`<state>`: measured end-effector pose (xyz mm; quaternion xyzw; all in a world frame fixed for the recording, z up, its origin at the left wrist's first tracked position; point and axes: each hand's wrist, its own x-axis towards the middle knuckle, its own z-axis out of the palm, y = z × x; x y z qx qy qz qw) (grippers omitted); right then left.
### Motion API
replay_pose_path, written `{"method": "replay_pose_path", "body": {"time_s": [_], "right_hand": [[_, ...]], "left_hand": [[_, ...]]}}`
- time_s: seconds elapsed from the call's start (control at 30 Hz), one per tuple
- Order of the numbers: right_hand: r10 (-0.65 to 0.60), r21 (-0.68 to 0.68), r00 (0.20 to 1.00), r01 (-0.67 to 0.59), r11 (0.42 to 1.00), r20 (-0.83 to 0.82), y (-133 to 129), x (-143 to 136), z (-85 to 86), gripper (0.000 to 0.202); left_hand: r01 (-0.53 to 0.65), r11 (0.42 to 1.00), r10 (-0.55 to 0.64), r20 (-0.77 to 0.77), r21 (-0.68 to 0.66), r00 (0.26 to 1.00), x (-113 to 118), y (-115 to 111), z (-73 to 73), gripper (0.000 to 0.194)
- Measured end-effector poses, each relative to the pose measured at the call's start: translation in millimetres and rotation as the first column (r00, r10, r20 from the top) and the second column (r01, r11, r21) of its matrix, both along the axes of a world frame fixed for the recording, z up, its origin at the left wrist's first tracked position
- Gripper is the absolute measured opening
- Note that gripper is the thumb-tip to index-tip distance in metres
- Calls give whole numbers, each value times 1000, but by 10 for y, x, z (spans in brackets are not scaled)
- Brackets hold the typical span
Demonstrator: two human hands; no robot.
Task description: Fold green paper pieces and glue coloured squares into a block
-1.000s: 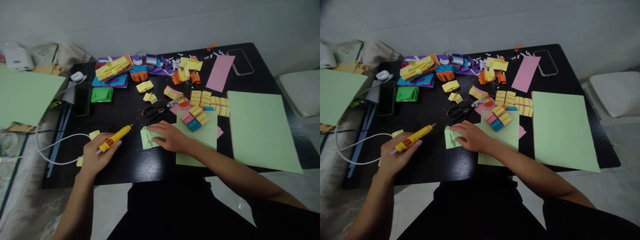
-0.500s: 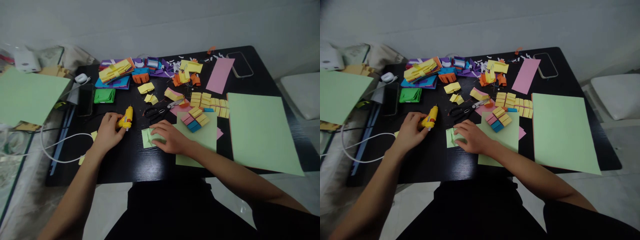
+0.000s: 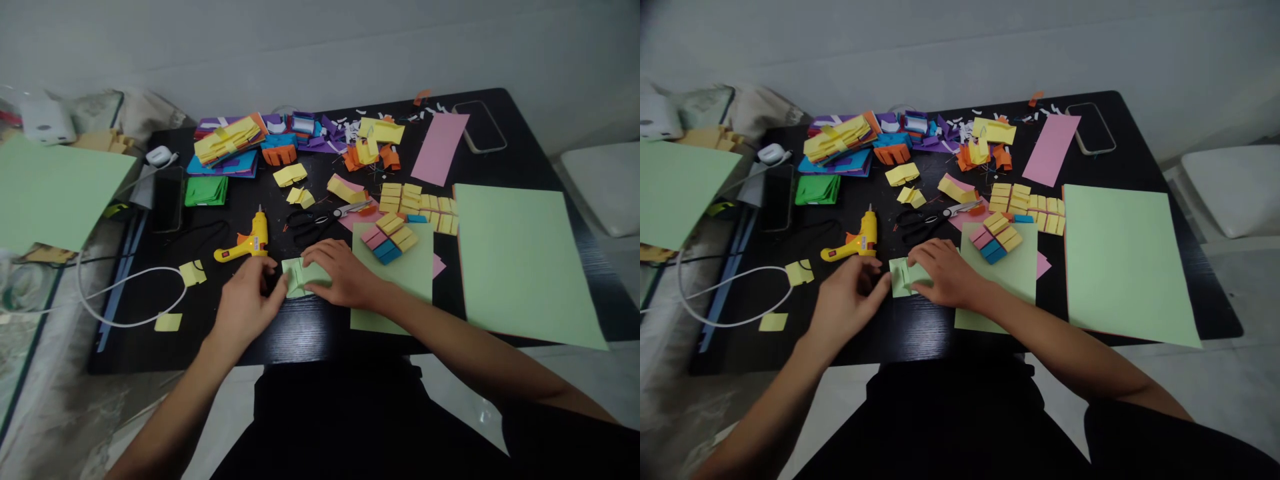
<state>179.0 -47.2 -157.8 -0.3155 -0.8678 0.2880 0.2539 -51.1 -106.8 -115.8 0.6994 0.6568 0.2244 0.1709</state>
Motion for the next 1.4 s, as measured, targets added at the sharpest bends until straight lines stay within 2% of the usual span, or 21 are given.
{"method": "replay_pose_path", "body": {"time_s": [0.1,0.2,0.5,0.7,0.83,0.97,1.1,1.27,1.4], "right_hand": [[-11,-40,999,9,999,-31,2,3,11,32],[-7,-59,998,3,998,-69,6,6,19,29],[-28,-57,994,23,998,-103,9,23,34,31],[-93,-42,980,87,995,-176,47,59,48,27],[-171,-146,940,132,980,-297,104,96,83,28],[-278,-421,893,113,900,-355,172,148,128,35],[-272,-550,901,45,834,-337,250,216,134,42],[-300,-669,890,-8,743,-344,314,263,105,56],[-342,-726,872,-21,687,-349,328,253,95,61]], "left_hand": [[-15,999,17,28,-48,999,144,-52,-98,27],[-31,997,38,103,-67,994,176,-22,-150,36],[-51,977,106,267,-205,958,166,47,-42,39],[-30,958,170,480,-286,861,65,77,-27,40],[2,951,201,625,-308,755,-28,103,-30,40],[11,948,242,744,-318,623,-107,114,-32,43],[12,955,244,804,-297,542,-167,114,-43,43],[-13,966,227,830,-257,509,-202,119,-61,43],[-29,975,203,820,-222,535,-201,122,-89,45]]}}
